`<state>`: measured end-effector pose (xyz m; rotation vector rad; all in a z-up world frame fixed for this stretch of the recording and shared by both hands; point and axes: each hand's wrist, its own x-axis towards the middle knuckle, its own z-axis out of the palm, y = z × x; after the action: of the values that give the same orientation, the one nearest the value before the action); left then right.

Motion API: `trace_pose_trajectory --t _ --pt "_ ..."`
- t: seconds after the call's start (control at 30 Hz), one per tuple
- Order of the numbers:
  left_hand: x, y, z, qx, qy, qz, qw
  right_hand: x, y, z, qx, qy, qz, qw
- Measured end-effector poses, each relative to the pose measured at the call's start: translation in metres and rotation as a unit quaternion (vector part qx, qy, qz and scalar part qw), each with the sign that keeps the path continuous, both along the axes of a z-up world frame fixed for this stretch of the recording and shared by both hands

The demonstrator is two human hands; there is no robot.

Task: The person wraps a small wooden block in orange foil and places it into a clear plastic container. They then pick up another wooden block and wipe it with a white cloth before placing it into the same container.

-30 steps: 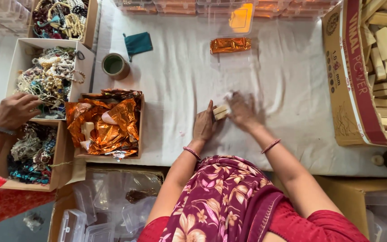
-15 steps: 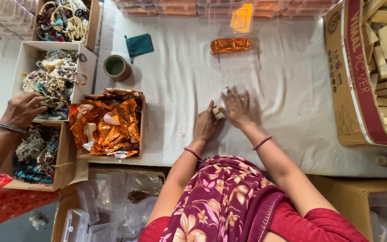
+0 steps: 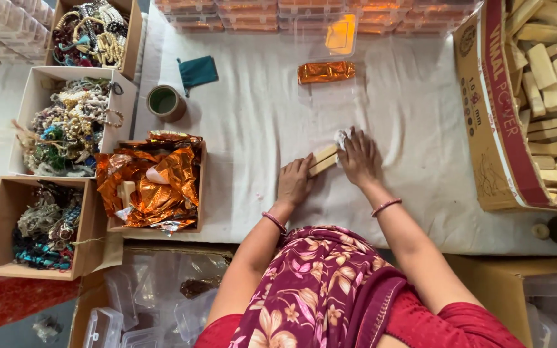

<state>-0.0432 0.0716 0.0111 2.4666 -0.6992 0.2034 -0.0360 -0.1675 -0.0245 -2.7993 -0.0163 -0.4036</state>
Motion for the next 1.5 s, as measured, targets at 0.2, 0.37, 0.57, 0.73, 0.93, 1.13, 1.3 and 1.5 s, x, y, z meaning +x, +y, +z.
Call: trace_pose_trajectory --t 0.2,0.37,0.57,0.73,0.93,1.13,1.3,1.5 --pt "0.021 -0.037 0.001 0.069 -0.024 -0.118 0.99 -0.013 -0.008 0.007 0.101 -0.052 0.023 0.993" --pt "0.034 -0.061 -0.022 -0.333 0.442 0.039 0.832 -0.028 0.014 0.01 0.285 0.028 -0.129 0.95" --pt "0.035 -0.044 -0.066 -0.555 0.63 0.111 0.532 -0.033 0.04 0.033 0.04 -0.008 0.167 0.985" --pt "0.035 -0.04 -0.078 -0.504 0.62 0.107 0.592 -0.033 0.055 0.019 0.011 0.125 0.1 0.987" --pt "0.03 -0.041 -0.09 -0.551 0.591 0.078 0.584 -0.03 0.05 0.032 0.002 0.044 0.169 0.985" --pt "0.033 -0.038 -0.05 -0.507 0.626 0.109 0.582 0.025 0.017 0.023 0.118 0.011 0.067 0.991" --pt "0.044 -0.033 -0.077 -0.391 0.454 0.108 0.794 0.029 -0.008 0.045 0.149 -0.033 -0.025 0.988" --pt "0.039 -0.041 0.007 -0.508 0.576 0.119 0.63 -0.018 0.062 0.115 0.014 -0.212 0.141 0.967"
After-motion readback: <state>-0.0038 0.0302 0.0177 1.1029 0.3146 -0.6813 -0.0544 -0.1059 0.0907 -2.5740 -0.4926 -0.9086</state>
